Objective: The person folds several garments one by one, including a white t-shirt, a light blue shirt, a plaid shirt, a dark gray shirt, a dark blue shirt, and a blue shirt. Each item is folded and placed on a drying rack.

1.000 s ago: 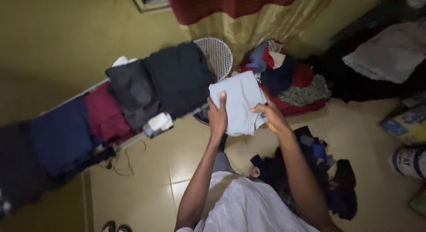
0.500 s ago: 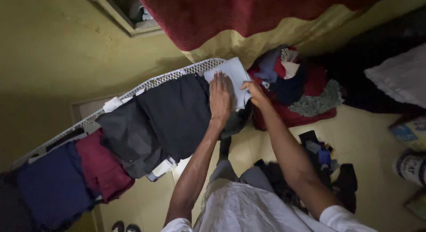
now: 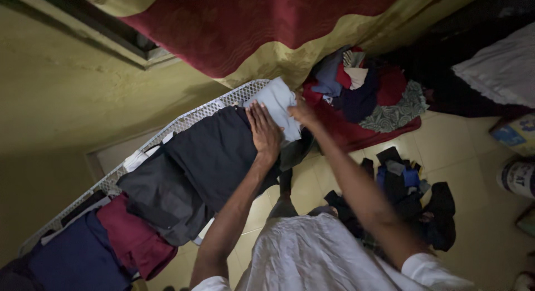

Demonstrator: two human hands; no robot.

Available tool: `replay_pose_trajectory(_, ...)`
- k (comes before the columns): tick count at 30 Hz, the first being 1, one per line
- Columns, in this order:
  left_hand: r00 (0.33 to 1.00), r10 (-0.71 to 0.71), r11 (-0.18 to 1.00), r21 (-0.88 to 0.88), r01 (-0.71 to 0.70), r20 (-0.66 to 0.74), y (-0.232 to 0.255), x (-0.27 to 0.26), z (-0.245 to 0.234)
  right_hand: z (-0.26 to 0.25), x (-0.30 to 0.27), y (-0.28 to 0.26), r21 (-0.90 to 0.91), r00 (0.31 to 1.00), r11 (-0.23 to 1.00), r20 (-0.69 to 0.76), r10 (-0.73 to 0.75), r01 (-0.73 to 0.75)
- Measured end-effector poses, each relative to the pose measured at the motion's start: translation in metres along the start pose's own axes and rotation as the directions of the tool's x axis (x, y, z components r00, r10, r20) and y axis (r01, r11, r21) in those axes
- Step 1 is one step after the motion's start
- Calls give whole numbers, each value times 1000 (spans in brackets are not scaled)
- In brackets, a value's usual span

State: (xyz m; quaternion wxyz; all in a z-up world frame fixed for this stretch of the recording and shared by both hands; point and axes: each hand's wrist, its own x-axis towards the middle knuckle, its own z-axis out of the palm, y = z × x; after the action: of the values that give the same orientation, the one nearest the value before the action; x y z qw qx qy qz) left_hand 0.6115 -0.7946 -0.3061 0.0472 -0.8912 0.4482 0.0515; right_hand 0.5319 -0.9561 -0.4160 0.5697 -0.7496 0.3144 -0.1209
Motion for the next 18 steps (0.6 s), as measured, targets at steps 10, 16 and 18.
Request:
replay_pose_trajectory(10,966,133,980,173,-96,-221,14,-8,-15,-35,-79,-53,-319,936,946,-348,-58,-60)
replay_pose_trajectory(16,897,298,860,-315,-401,-328,101,-59,-75,-116,-200,-76,-536,799,840,-540,-264,-84)
replay_pose_trajectory(18,851,368,804,-333,-493,-373,139,-80,-88,-146,-250,-80,-446,745,873,-647,-162,-197)
